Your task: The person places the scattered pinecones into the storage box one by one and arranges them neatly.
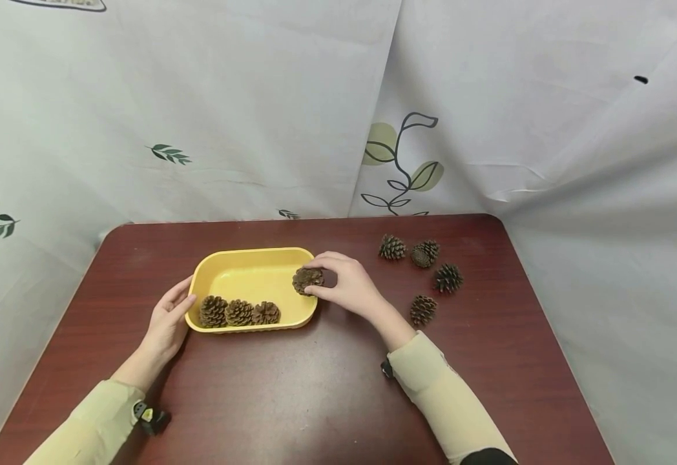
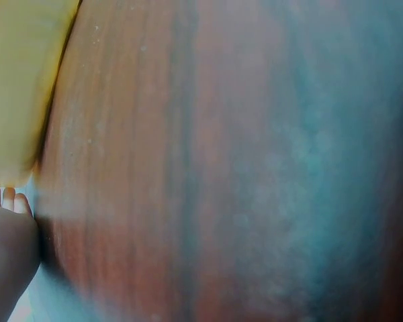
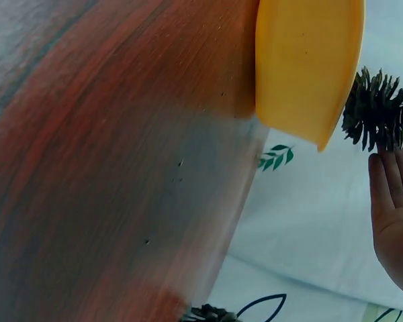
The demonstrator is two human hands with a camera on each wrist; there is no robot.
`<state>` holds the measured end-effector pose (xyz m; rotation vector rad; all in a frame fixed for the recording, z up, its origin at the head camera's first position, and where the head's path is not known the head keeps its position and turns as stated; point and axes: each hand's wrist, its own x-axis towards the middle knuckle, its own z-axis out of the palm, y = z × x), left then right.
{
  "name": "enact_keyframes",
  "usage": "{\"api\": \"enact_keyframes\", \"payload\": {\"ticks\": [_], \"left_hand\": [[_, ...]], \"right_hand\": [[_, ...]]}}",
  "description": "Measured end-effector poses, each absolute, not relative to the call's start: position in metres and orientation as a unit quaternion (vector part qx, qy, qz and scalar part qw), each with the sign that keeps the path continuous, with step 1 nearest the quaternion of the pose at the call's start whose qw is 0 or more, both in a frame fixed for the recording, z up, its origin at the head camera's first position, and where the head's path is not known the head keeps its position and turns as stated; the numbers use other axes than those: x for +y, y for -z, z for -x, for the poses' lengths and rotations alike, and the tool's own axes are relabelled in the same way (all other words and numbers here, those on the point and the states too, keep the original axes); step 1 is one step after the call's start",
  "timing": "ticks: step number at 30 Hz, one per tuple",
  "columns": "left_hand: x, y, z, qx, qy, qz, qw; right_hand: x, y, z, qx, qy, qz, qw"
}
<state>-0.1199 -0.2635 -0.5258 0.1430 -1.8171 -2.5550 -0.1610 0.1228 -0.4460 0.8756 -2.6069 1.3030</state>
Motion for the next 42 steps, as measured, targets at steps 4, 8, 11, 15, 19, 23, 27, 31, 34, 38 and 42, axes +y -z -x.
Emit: {"api": "enact_keyframes", "payload": {"ticks": [4,8,11,15,19,23,27,31,34,38,42], "left_hand": [[-0.264,0.526,0.120,-0.577,0.815,-0.046,0.000],[-0.264,0.525,0.121,-0.574,0.818,-0.047,0.003],[-0.263,0.525,0.121,-0.575,0.817,-0.047,0.004],[-0.263,0.525,0.123,-0.573,0.818,-0.048,0.004],[-0.263,0.526,0.123,-0.575,0.817,-0.048,0.003],[-0.263,0.526,0.123,-0.575,0.817,-0.047,0.004],[-0.263,0.526,0.121,-0.574,0.817,-0.049,0.006],[-0.262,0.525,0.120,-0.567,0.822,-0.050,0.004],[-0.262,0.525,0.120,-0.564,0.824,-0.049,0.002],[-0.262,0.525,0.120,-0.568,0.822,-0.049,0.002],[-0.262,0.525,0.120,-0.571,0.819,-0.051,0.001]], "right_hand": [[0.116,0.445,0.162,-0.854,-0.425,-0.297,0.040],[0.110,0.446,0.164,-0.851,-0.422,-0.311,0.024],[0.106,0.449,0.164,-0.854,-0.409,-0.323,0.013],[0.103,0.453,0.165,-0.858,-0.388,-0.337,-0.008],[0.101,0.456,0.166,-0.861,-0.366,-0.351,-0.036],[0.098,0.455,0.166,-0.864,-0.341,-0.365,-0.055],[0.095,0.454,0.168,-0.867,-0.316,-0.379,-0.069],[0.093,0.453,0.171,-0.870,-0.290,-0.390,-0.082],[0.092,0.451,0.173,-0.870,-0.275,-0.399,-0.090],[0.090,0.450,0.174,-0.868,-0.259,-0.412,-0.097],[0.087,0.451,0.174,-0.865,-0.247,-0.423,-0.107]]}}
